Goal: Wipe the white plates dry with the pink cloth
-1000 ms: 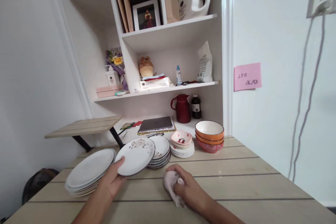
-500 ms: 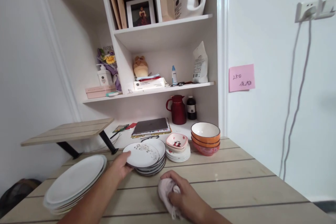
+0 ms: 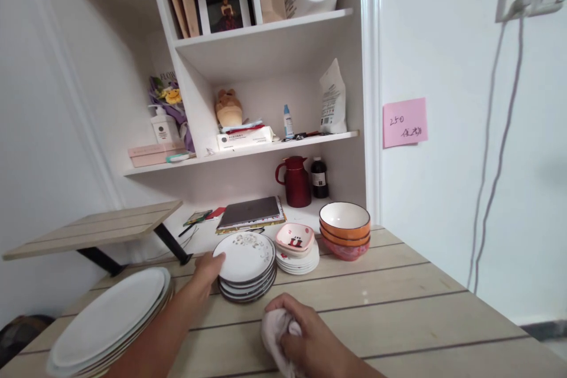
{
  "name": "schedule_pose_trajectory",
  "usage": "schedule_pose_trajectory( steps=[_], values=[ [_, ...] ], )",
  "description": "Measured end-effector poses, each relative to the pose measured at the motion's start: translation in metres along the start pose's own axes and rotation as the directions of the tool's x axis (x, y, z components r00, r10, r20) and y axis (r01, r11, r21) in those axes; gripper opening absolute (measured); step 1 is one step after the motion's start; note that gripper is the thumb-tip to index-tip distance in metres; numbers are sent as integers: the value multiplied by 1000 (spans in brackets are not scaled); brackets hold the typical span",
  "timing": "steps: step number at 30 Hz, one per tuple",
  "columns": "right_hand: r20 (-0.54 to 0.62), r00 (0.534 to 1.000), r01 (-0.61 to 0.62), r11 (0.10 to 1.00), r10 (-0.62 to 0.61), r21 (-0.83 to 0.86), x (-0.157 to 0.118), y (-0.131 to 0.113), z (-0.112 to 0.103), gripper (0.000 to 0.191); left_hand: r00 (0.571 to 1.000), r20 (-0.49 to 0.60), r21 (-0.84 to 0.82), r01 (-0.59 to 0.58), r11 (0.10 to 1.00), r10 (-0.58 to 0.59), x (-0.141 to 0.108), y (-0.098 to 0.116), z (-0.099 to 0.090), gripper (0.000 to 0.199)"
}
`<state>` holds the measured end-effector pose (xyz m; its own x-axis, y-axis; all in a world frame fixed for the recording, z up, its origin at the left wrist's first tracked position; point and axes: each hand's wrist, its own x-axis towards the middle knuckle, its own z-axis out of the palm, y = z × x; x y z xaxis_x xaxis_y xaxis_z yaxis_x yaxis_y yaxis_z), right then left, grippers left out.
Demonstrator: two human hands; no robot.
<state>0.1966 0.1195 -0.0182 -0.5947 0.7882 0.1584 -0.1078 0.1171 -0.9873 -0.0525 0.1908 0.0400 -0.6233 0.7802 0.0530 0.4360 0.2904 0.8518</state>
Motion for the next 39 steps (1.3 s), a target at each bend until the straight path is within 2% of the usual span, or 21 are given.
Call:
schedule_pose_trajectory(
  steps=[3,7,11,14,17,18,20,22,23,24,30,34,39],
  values=[
    [-9,1000,-11,1000,11,-5,0,-1,0,43,999,3,243,-42,969,42,10,-5,0,37],
    [-27,1000,-8,1000,7,-29,1,-2,1,42,995,4,489,-87,868,97,18,-7,2,39],
    [-18,1000,6,999,-6,-35,1,0,1,43,985,41,633,-155,758,168,17,-5,3,66],
    [-31,999,25,998,-27,-57,1,2,2,43,953,108,688,-277,671,282,14,1,3,76],
    [-36,999,36,996,-39,-76,1,4,2,43,874,196,698,-442,563,444,13,14,5,70],
    [-33,999,37,996,-40,-84,1,6,2,43,833,235,689,-506,519,501,13,20,7,65],
    [-28,999,38,994,-41,-105,3,8,0,44,724,334,639,-645,419,603,15,32,14,56],
    [-28,999,43,992,-47,-117,4,10,-1,46,619,435,563,-754,339,654,19,41,24,51],
    [-27,998,48,992,-51,-116,4,11,-1,47,589,477,529,-785,322,653,22,44,29,50],
    [-23,998,52,992,-55,-113,4,12,-1,47,579,507,506,-800,323,638,26,45,34,49],
    [-26,999,36,993,-39,-114,3,11,-2,47,632,600,454,-774,441,491,49,37,51,54],
    [-9,1000,17,994,-18,-111,0,5,-3,45,629,616,413,-770,486,474,53,28,52,54],
    [-25,999,17,986,-22,-165,-2,-3,-2,42,671,572,428,-735,525,472,50,19,52,51]
  ],
)
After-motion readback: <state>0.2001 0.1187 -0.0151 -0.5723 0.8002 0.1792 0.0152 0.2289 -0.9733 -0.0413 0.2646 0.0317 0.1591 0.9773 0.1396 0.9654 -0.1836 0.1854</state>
